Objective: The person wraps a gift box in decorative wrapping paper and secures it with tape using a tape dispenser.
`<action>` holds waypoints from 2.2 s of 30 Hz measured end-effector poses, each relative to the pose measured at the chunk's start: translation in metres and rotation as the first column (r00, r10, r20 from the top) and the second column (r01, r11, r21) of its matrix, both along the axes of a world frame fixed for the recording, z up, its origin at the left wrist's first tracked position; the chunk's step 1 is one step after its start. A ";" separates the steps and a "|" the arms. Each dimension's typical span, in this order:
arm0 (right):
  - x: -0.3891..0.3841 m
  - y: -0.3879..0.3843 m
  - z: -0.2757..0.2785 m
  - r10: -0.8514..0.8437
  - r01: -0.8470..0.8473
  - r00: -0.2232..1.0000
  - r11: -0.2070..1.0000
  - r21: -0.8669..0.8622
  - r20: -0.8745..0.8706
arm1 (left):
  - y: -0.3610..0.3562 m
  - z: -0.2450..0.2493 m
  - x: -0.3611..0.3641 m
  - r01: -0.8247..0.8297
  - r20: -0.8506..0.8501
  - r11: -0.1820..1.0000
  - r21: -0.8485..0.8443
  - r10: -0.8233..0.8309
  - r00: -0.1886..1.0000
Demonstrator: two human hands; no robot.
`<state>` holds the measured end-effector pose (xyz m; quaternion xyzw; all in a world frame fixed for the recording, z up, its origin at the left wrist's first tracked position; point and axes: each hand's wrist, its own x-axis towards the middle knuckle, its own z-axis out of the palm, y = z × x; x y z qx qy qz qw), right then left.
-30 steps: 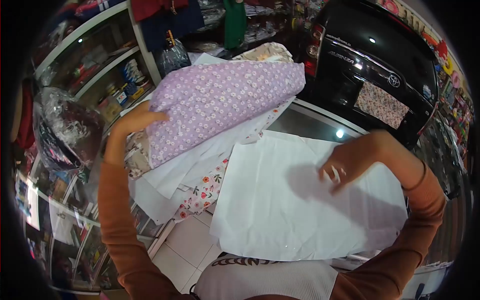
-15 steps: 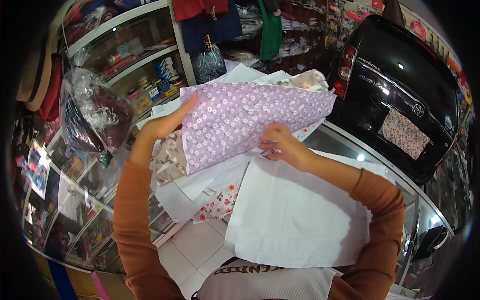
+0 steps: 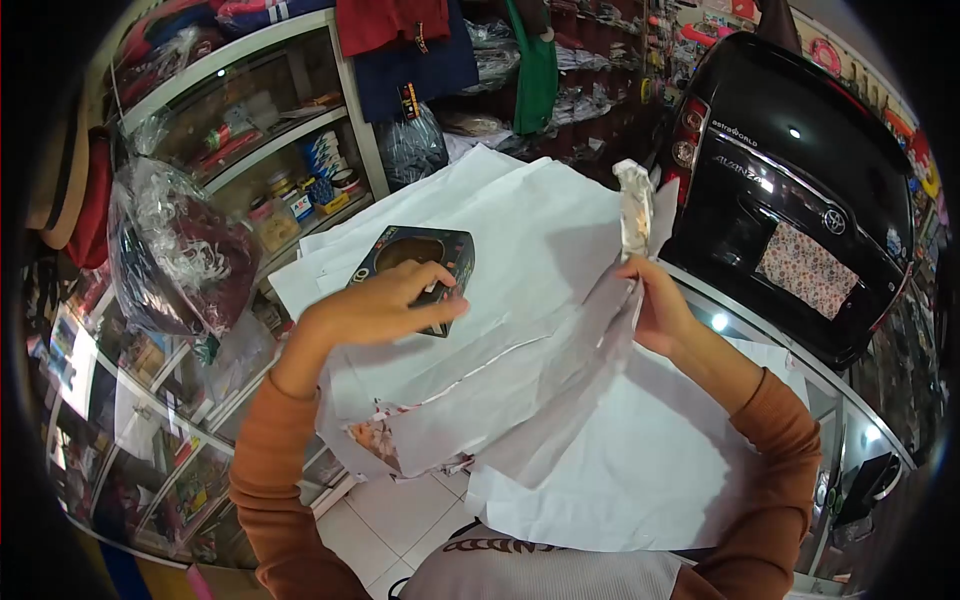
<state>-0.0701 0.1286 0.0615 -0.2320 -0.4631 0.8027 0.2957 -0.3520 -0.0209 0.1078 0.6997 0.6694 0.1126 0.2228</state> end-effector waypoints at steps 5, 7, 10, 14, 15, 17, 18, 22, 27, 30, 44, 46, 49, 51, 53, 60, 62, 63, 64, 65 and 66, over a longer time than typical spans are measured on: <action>0.008 0.003 -0.013 -0.137 0.136 0.991 0.982 -0.134 -0.003 | -0.007 -0.018 0.027 -0.013 -0.245 0.968 0.251 0.076 0.967; 0.007 0.003 -0.020 -0.199 0.195 0.980 0.971 -0.135 -0.011 | -0.002 -0.024 0.025 -0.071 -0.250 0.952 0.299 0.150 0.957; 0.013 0.001 -0.019 -0.212 0.213 0.969 0.977 0.003 0.131 | 0.002 -0.025 0.020 -0.098 -0.306 0.932 0.350 0.213 0.928; 0.012 0.009 -0.006 -0.214 0.208 0.970 0.976 0.064 0.111 | -0.001 -0.025 0.014 -0.054 -0.325 0.900 0.432 0.211 0.922; 0.008 0.019 -0.005 -0.189 0.186 0.980 0.981 0.053 0.062 | -0.001 -0.024 0.011 -0.042 -0.320 0.892 0.449 0.205 0.925; -0.002 0.018 0.012 -0.196 0.190 0.978 0.978 0.084 0.067 | -0.004 -0.021 0.010 -0.064 -0.242 0.871 0.488 0.206 0.948; -0.008 0.016 0.022 -0.185 0.183 0.982 0.981 0.059 0.025 | -0.005 -0.018 0.010 -0.075 -0.203 0.858 0.507 0.204 0.958; -0.042 0.051 0.010 -0.084 0.089 0.995 0.991 0.097 -0.059 | -0.008 -0.013 0.008 -0.167 -0.127 0.844 0.509 0.266 0.956; -0.093 0.059 -0.030 -0.103 0.107 0.990 0.994 -0.033 0.093 | -0.010 -0.018 -0.004 -0.169 -0.117 0.802 0.573 0.285 0.951; -0.108 0.045 -0.040 -0.103 0.112 0.978 0.993 -0.043 0.184 | -0.010 -0.021 -0.008 -0.160 -0.147 0.807 0.569 0.291 0.945; -0.046 0.032 -0.006 -0.368 -0.070 0.831 0.676 0.734 0.418 | 0.003 -0.046 -0.017 -0.003 -0.322 0.831 0.557 0.219 0.921; -0.002 0.021 -0.005 -0.421 -0.344 0.807 0.235 0.909 0.414 | -0.012 -0.030 -0.009 -0.030 -0.307 0.789 0.614 0.273 0.912; 0.054 -0.017 0.007 -0.510 -0.660 0.634 0.036 0.750 0.582 | -0.036 -0.006 0.013 -0.030 -0.244 0.768 0.639 0.240 0.940; 0.086 -0.045 0.009 -0.552 -0.823 0.409 0.121 0.555 0.727 | -0.056 0.002 0.038 0.051 -0.264 0.758 0.650 0.162 0.951; 0.107 -0.070 0.007 -0.468 -0.884 0.113 0.355 0.304 0.876 | -0.069 -0.001 0.072 0.222 -0.275 0.807 0.547 -0.078 0.958; 0.167 -0.112 -0.004 -0.346 -0.779 -0.096 0.610 0.146 0.933 | -0.087 -0.087 0.171 0.589 -0.358 0.783 0.200 -0.501 0.788; 0.185 -0.116 -0.001 -0.342 -0.747 -0.122 0.649 0.140 0.932 | -0.076 -0.100 0.182 0.586 -0.341 0.770 0.254 -0.495 0.799; 0.197 -0.124 0.004 -0.386 -0.744 -0.055 0.631 0.220 0.921 | -0.071 -0.100 0.187 0.579 -0.318 0.783 0.226 -0.502 0.804; 0.209 -0.132 0.003 -0.447 -0.745 -0.008 0.600 0.293 0.895 | -0.067 -0.099 0.189 0.573 -0.313 0.790 0.216 -0.500 0.808; 0.222 -0.139 0.000 -0.507 -0.744 0.040 0.560 0.364 0.861 | -0.064 -0.102 0.192 0.563 -0.291 0.794 0.230 -0.496 0.818; 0.232 -0.147 -0.001 -0.564 -0.740 0.090 0.513 0.434 0.821 | -0.062 -0.104 0.195 0.550 -0.270 0.799 0.243 -0.489 0.829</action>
